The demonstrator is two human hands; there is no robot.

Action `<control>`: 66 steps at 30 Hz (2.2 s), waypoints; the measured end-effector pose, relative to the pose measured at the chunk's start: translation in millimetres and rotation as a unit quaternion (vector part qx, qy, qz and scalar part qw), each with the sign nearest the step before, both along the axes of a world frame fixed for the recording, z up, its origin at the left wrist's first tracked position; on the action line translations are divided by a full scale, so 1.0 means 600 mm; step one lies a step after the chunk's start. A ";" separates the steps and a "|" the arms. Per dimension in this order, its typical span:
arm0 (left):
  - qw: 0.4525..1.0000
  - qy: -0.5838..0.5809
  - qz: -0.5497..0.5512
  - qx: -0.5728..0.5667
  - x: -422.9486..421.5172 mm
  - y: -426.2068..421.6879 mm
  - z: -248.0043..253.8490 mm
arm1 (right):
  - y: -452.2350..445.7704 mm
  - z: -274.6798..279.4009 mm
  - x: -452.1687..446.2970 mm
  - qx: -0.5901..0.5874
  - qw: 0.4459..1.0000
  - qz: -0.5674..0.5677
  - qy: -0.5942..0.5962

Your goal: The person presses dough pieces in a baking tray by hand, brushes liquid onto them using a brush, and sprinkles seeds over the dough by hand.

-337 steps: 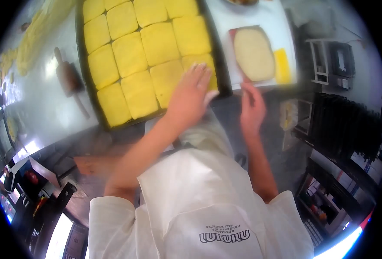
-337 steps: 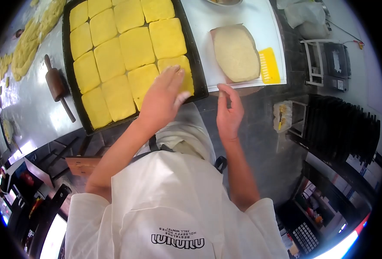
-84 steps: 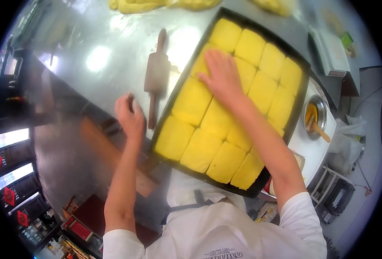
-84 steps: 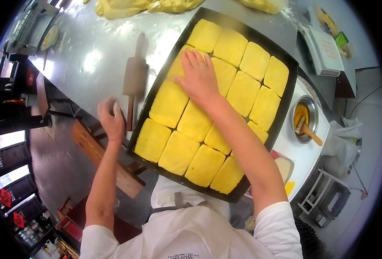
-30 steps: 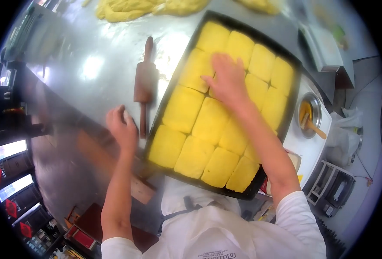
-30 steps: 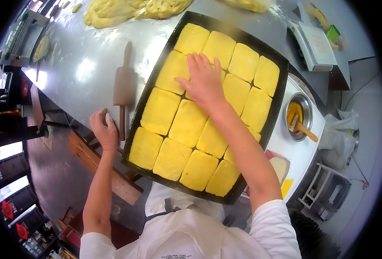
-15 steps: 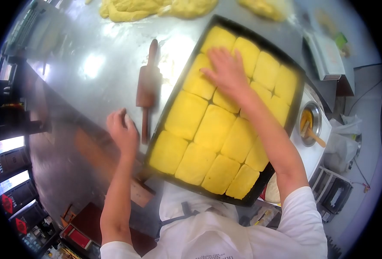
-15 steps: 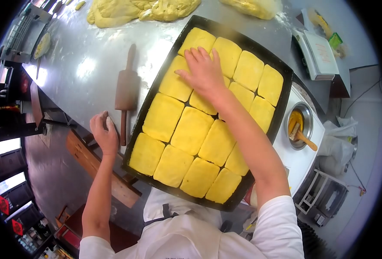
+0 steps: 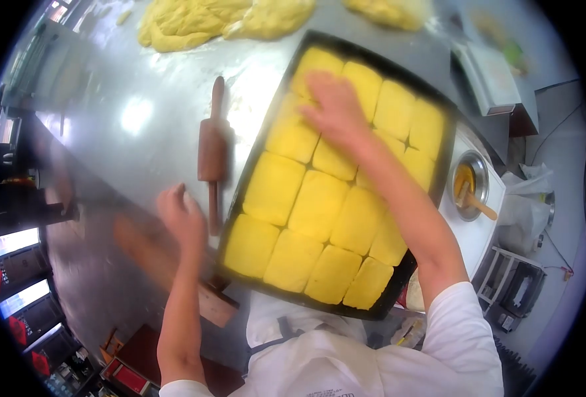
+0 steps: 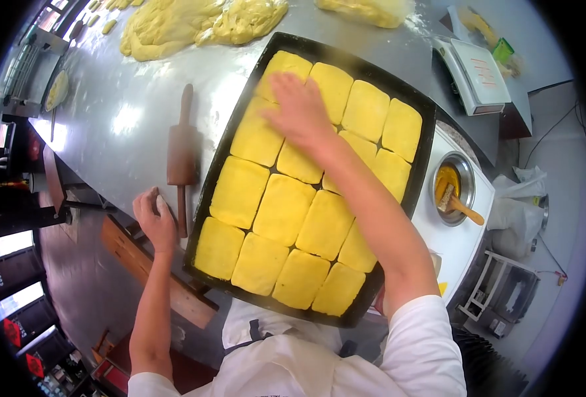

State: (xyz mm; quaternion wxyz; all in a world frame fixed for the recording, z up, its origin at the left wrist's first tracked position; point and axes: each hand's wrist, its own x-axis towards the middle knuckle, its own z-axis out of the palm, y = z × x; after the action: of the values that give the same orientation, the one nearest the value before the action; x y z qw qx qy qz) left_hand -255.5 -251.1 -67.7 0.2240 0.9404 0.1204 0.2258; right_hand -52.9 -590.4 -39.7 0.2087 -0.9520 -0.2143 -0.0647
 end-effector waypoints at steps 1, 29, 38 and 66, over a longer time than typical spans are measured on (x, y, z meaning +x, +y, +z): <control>1.000 -0.001 -0.001 -0.005 0.002 0.000 0.000 | -0.019 0.006 0.004 0.036 0.999 -0.020 0.004; 1.000 0.001 0.001 -0.027 -0.001 -0.008 0.002 | -0.117 -0.007 -0.033 0.269 0.956 -0.117 -0.004; 0.999 -0.026 -0.016 0.014 -0.001 0.006 -0.018 | -0.042 -0.022 -0.034 0.159 0.976 -0.085 -0.125; 0.999 -0.012 -0.031 -0.008 -0.011 0.017 -0.002 | -0.002 0.016 -0.276 -0.049 0.994 -0.098 -0.016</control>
State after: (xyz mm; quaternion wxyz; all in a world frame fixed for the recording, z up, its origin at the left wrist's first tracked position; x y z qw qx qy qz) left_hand -262.0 -240.9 -68.9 0.2397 0.9392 0.0905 0.2287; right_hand -218.3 -591.6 -30.2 0.1513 -0.9763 -0.1265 -0.0895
